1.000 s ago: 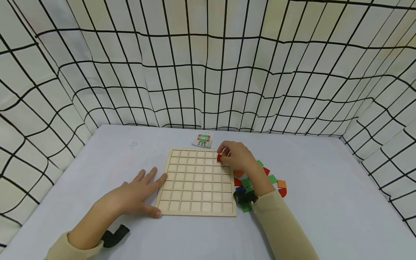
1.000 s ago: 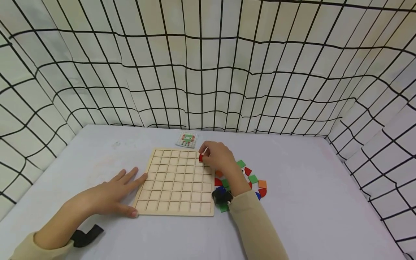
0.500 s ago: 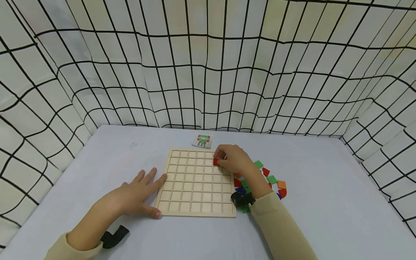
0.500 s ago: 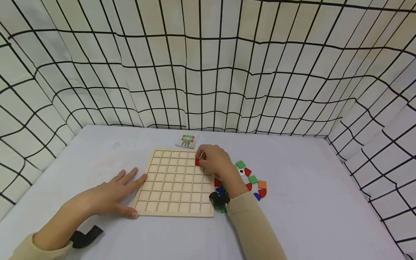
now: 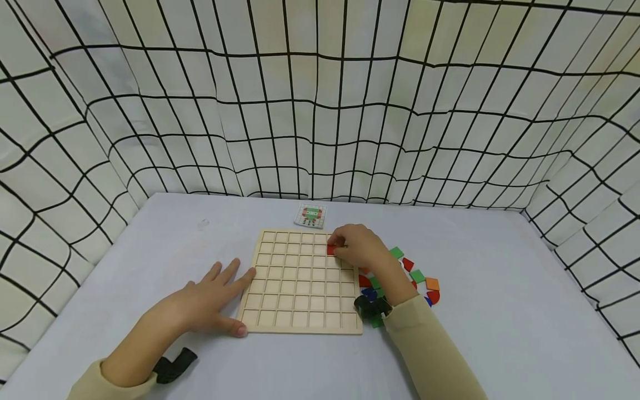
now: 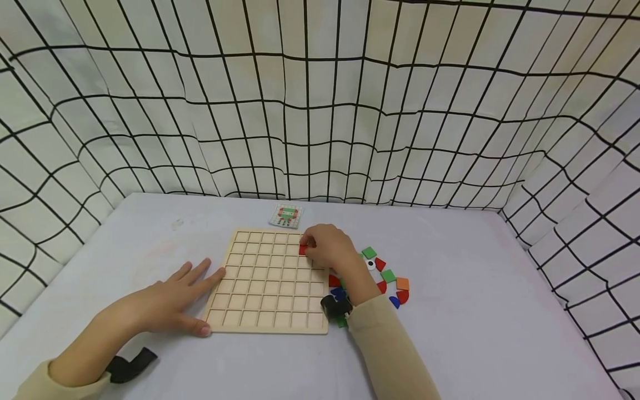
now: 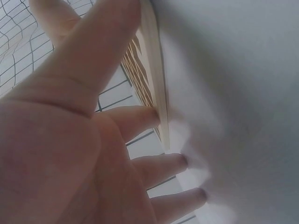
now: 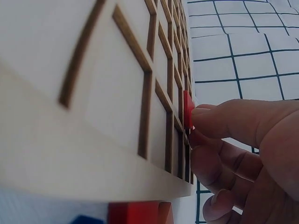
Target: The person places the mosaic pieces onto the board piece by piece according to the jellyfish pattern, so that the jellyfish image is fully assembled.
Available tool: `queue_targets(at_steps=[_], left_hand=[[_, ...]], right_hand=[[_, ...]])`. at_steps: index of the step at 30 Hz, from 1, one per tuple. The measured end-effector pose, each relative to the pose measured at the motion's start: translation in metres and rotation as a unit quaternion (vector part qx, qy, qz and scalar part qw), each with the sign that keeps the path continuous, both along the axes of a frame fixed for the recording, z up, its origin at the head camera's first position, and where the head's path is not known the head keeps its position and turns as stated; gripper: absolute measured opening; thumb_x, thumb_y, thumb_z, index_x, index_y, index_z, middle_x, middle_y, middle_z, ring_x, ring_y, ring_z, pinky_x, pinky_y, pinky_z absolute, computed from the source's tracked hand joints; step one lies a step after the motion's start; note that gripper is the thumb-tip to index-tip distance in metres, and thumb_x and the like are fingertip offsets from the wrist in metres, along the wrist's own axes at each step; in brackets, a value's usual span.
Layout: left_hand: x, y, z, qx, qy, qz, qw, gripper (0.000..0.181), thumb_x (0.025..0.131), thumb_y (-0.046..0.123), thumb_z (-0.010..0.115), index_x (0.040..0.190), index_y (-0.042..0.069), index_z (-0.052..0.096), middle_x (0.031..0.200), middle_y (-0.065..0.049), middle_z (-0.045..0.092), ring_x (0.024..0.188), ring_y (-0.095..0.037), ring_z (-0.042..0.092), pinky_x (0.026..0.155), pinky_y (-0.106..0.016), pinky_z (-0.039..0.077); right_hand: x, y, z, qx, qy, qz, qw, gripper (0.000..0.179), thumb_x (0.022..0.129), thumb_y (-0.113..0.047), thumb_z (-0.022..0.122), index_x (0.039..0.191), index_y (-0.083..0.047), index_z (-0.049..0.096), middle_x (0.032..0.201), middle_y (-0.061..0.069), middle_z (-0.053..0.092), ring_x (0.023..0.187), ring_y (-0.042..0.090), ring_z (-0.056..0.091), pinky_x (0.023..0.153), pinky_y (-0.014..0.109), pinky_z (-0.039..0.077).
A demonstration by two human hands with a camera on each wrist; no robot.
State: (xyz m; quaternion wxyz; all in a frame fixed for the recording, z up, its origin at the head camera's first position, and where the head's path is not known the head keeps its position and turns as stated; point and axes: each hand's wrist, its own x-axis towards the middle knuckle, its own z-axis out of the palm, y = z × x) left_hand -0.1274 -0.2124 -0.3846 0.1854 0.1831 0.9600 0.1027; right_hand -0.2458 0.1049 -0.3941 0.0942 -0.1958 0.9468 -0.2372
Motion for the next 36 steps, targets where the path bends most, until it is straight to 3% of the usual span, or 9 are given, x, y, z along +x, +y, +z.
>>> queue_targets(at_steps=[6,16,24,31,36], left_hand=[[0.001,0.0,0.001,0.003,-0.006,0.005,1.0,0.112,0.07,0.067,0.075,0.159,0.018,0.028,0.163,-0.028,0.014,0.144,-0.061,0.011,0.092,-0.086,0.023],[0.0,0.002,0.002,0.002,-0.009,0.006,0.9999,0.113,0.069,0.068,0.075,0.158,0.017,0.029,0.162,-0.029,0.015,0.143,-0.062,0.011,0.091,-0.087,0.023],[-0.001,0.002,0.001,-0.002,-0.01,0.007,0.9999,0.113,0.069,0.068,0.076,0.158,0.017,0.029,0.163,-0.028,0.016,0.143,-0.061,0.012,0.091,-0.087,0.024],[0.0,0.002,0.001,-0.002,-0.01,0.009,0.9999,0.114,0.068,0.068,0.076,0.158,0.017,0.029,0.162,-0.029,0.015,0.143,-0.062,0.012,0.091,-0.087,0.023],[0.0,0.002,0.001,0.003,-0.012,0.012,0.9999,0.114,0.068,0.069,0.075,0.158,0.017,0.029,0.163,-0.027,0.015,0.144,-0.061,0.011,0.092,-0.087,0.022]], right_hand=[[0.002,0.0,0.002,0.005,-0.01,0.0,0.9999,0.023,0.093,-0.015,0.069,0.115,-0.017,0.075,0.102,-0.005,0.07,0.09,0.012,0.059,0.084,0.035,0.052],[0.001,0.005,0.003,-0.009,-0.009,-0.003,0.9999,0.021,0.096,-0.019,0.063,0.114,-0.02,0.074,0.096,-0.004,0.066,0.084,0.015,0.057,0.076,0.033,0.05],[-0.002,0.028,0.016,-0.031,-0.013,-0.038,0.9987,0.025,0.098,-0.02,0.06,0.12,-0.017,0.071,0.103,0.001,0.067,0.085,0.019,0.061,0.068,0.032,0.051],[-0.008,0.054,0.02,-0.043,-0.017,-0.061,0.9971,0.03,0.096,-0.021,0.06,0.124,-0.016,0.07,0.109,0.004,0.068,0.095,0.023,0.062,0.074,0.035,0.053],[-0.009,0.07,0.025,-0.022,-0.044,-0.079,0.9957,0.032,0.096,-0.022,0.062,0.127,-0.016,0.067,0.116,0.008,0.067,0.102,0.026,0.06,0.08,0.038,0.053]])
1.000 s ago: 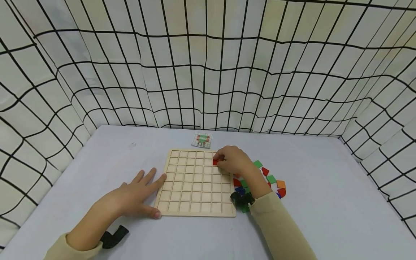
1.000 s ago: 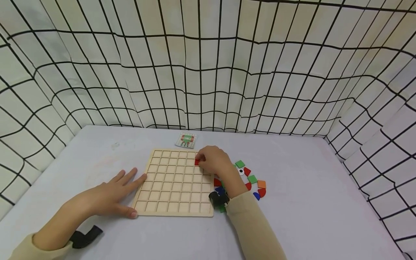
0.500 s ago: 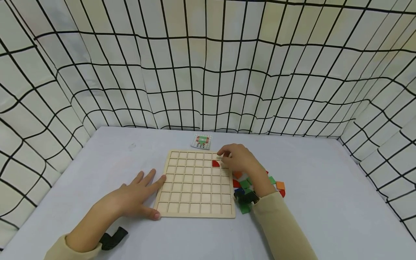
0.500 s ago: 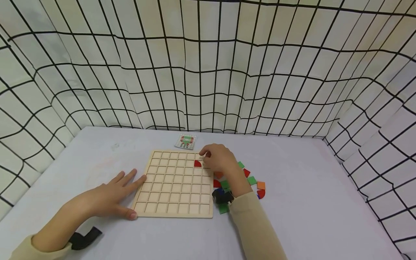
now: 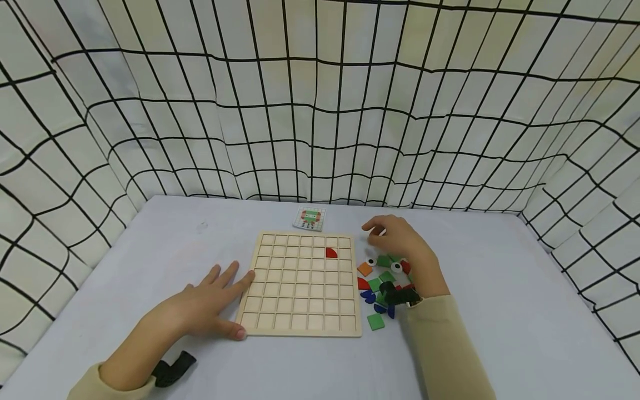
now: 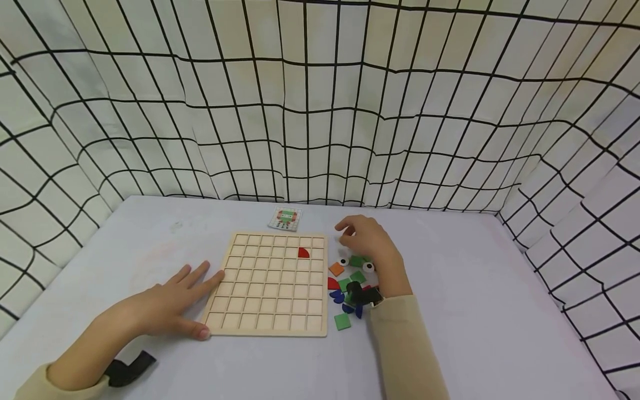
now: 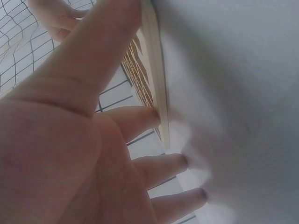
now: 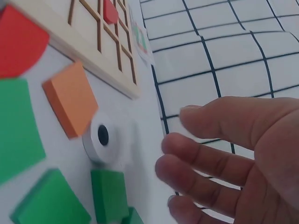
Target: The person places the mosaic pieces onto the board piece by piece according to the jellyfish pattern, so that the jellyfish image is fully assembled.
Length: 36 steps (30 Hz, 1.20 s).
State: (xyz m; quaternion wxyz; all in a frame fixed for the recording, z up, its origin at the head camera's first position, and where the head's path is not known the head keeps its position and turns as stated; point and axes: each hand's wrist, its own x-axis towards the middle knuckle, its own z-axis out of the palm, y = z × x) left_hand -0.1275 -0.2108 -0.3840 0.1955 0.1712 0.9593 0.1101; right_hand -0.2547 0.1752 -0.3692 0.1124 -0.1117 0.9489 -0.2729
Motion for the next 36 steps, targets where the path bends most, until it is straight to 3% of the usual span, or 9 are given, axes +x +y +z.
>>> queue_targets(at_steps=[9,15,36], left_hand=[[0.001,-0.001,0.0,0.0,0.006,-0.003,1.0,0.113,0.07,0.069,0.075,0.158,0.017,0.029,0.163,-0.028,0.015,0.144,-0.061,0.012,0.092,-0.086,0.023],[0.0,0.0,0.001,0.003,0.001,-0.001,1.0,0.112,0.07,0.069,0.074,0.159,0.018,0.028,0.163,-0.026,0.015,0.145,-0.059,0.012,0.093,-0.086,0.022],[0.002,-0.001,0.002,0.0,0.007,-0.007,1.0,0.112,0.07,0.068,0.075,0.159,0.017,0.028,0.163,-0.028,0.014,0.144,-0.061,0.012,0.091,-0.086,0.023]], right_hand=[[0.0,0.014,0.0,0.051,-0.087,-0.001,0.9949,0.027,0.088,-0.017,0.074,0.115,-0.018,0.071,0.113,0.009,0.066,0.089,0.024,0.063,0.078,0.038,0.053],[0.003,0.015,-0.004,0.062,-0.126,-0.012,0.99,0.028,0.083,-0.011,0.079,0.106,-0.021,0.069,0.114,0.007,0.062,0.095,0.026,0.058,0.075,0.038,0.053],[0.005,0.012,-0.005,0.059,-0.108,0.003,0.9924,0.019,0.081,-0.01,0.079,0.094,-0.014,0.066,0.097,0.006,0.064,0.083,0.024,0.058,0.066,0.035,0.05]])
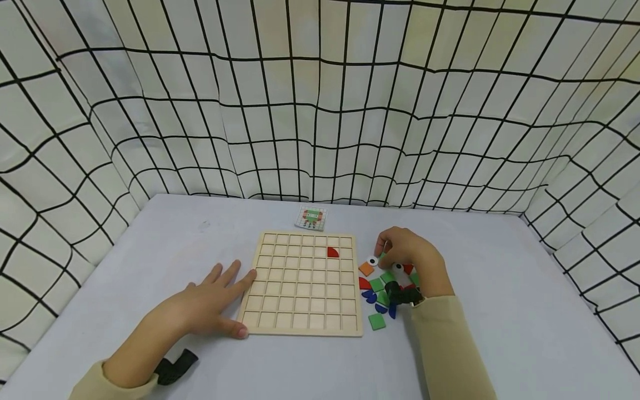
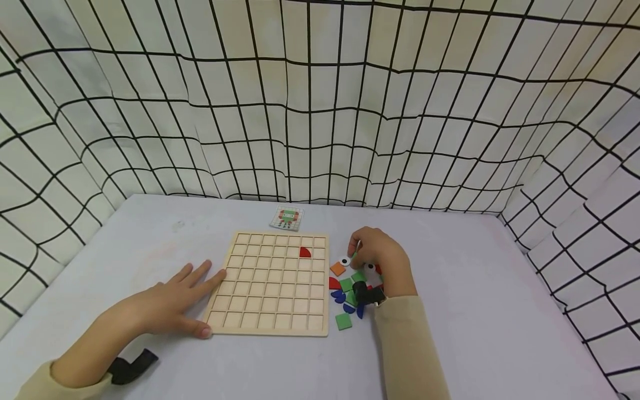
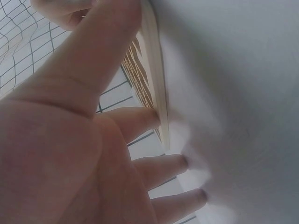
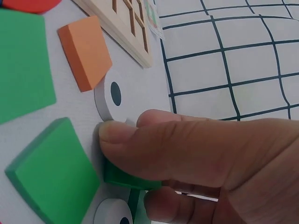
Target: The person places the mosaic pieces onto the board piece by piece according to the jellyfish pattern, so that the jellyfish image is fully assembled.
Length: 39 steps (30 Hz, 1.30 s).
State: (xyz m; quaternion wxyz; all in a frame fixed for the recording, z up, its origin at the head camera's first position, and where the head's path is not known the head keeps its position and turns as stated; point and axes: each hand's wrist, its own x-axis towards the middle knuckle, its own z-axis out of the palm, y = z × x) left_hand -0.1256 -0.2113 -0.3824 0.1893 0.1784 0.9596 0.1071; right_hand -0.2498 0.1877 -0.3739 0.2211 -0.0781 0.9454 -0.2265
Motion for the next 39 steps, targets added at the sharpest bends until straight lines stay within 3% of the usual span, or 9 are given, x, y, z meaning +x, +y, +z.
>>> queue_targets(at_steps=[14,20,27,39], left_hand=[[-0.003,0.001,-0.002,0.003,0.0,-0.001,1.0,0.113,0.071,0.069,0.073,0.159,0.017,0.027,0.164,-0.026,0.014,0.145,-0.06,0.011,0.092,-0.086,0.023],[-0.004,0.001,-0.002,0.003,-0.003,0.0,1.0,0.113,0.07,0.07,0.073,0.159,0.017,0.028,0.163,-0.027,0.014,0.144,-0.06,0.011,0.092,-0.086,0.022],[-0.002,0.0,-0.005,0.004,-0.004,0.005,1.0,0.113,0.069,0.071,0.073,0.159,0.018,0.027,0.164,-0.026,0.014,0.145,-0.06,0.011,0.092,-0.087,0.021],[0.0,-0.001,-0.003,0.005,-0.01,0.005,0.9999,0.113,0.07,0.07,0.073,0.159,0.018,0.027,0.164,-0.026,0.013,0.145,-0.059,0.011,0.092,-0.086,0.022]], right_hand=[[0.0,0.001,0.003,0.007,0.008,-0.004,0.9999,0.018,0.083,-0.011,0.075,0.097,-0.015,0.064,0.093,0.007,0.061,0.078,0.024,0.058,0.063,0.035,0.047],[-0.003,-0.001,0.005,-0.001,0.054,0.007,0.9985,0.015,0.086,-0.009,0.07,0.098,-0.013,0.062,0.09,0.008,0.06,0.074,0.024,0.058,0.06,0.033,0.047],[-0.004,-0.009,0.003,-0.013,0.092,0.005,0.9957,0.016,0.087,-0.006,0.058,0.101,-0.013,0.064,0.103,0.01,0.061,0.084,0.025,0.057,0.063,0.032,0.05],[-0.005,-0.021,-0.004,-0.03,0.145,0.0,0.9889,0.019,0.091,-0.012,0.062,0.109,-0.015,0.064,0.101,0.006,0.064,0.085,0.024,0.057,0.069,0.035,0.049]])
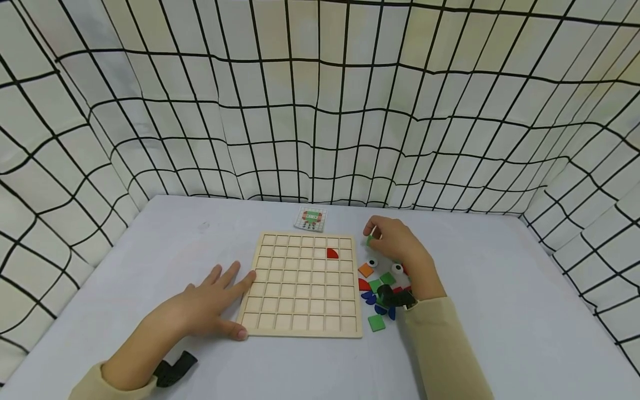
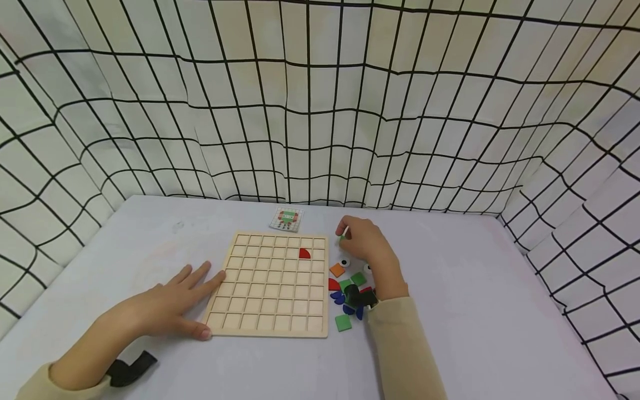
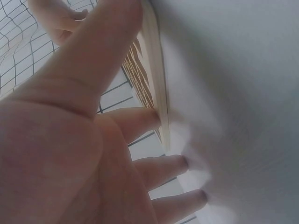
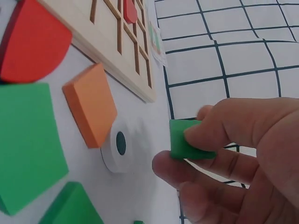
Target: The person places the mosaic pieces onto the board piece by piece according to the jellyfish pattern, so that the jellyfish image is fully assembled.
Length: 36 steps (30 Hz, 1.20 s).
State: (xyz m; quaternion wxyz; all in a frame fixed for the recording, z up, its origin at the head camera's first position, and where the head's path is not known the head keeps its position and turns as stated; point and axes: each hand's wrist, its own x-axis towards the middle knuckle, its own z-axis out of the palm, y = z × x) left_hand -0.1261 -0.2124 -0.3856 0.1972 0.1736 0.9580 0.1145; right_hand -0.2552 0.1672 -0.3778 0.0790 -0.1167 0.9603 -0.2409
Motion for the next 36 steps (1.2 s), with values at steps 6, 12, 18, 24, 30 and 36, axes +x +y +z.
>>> queue_targets(at_steps=[6,12,18,24,30,36], left_hand=[[-0.001,0.001,0.001,-0.008,0.0,-0.001,1.0,0.114,0.069,0.071,0.073,0.159,0.018,0.027,0.163,-0.027,0.013,0.144,-0.061,0.01,0.091,-0.087,0.022],[0.0,0.001,0.001,-0.005,0.0,0.003,1.0,0.113,0.07,0.07,0.074,0.159,0.018,0.026,0.164,-0.027,0.013,0.145,-0.06,0.01,0.092,-0.086,0.022],[0.001,0.002,0.003,-0.004,0.0,0.001,1.0,0.112,0.071,0.069,0.073,0.159,0.018,0.026,0.164,-0.026,0.013,0.145,-0.059,0.01,0.093,-0.086,0.022],[0.0,0.001,0.003,-0.005,0.002,-0.001,1.0,0.112,0.071,0.069,0.074,0.159,0.018,0.027,0.164,-0.027,0.014,0.145,-0.059,0.011,0.092,-0.086,0.022],[0.0,0.002,0.003,-0.005,0.005,-0.004,1.0,0.111,0.072,0.067,0.075,0.159,0.017,0.027,0.163,-0.028,0.014,0.144,-0.06,0.011,0.092,-0.087,0.022],[0.001,0.001,0.003,-0.009,0.005,-0.004,0.9999,0.112,0.071,0.068,0.074,0.159,0.017,0.027,0.163,-0.028,0.014,0.144,-0.06,0.011,0.092,-0.086,0.023]], right_hand=[[0.001,-0.004,0.001,-0.024,0.012,-0.009,0.9996,0.021,0.089,-0.012,0.062,0.109,-0.013,0.061,0.098,0.006,0.064,0.081,0.023,0.057,0.066,0.034,0.048],[0.0,-0.013,0.0,-0.045,0.048,0.017,0.9977,0.02,0.09,-0.01,0.063,0.11,-0.011,0.066,0.1,0.005,0.067,0.083,0.023,0.057,0.069,0.034,0.049],[0.002,-0.024,-0.003,-0.071,0.068,0.032,0.9946,0.021,0.093,-0.01,0.065,0.114,-0.012,0.067,0.104,0.004,0.068,0.088,0.022,0.062,0.07,0.034,0.053],[0.004,-0.035,-0.005,-0.09,0.071,0.03,0.9929,0.017,0.092,-0.014,0.07,0.109,-0.016,0.068,0.099,0.001,0.069,0.088,0.02,0.064,0.075,0.035,0.055],[0.007,-0.042,-0.008,-0.1,0.074,0.047,0.9912,0.011,0.092,-0.017,0.073,0.102,-0.017,0.068,0.093,-0.002,0.068,0.084,0.017,0.063,0.075,0.034,0.054],[0.009,-0.048,-0.014,-0.116,0.067,0.054,0.9895,0.006,0.093,-0.016,0.071,0.096,-0.02,0.068,0.091,-0.004,0.067,0.08,0.014,0.061,0.073,0.033,0.053]])
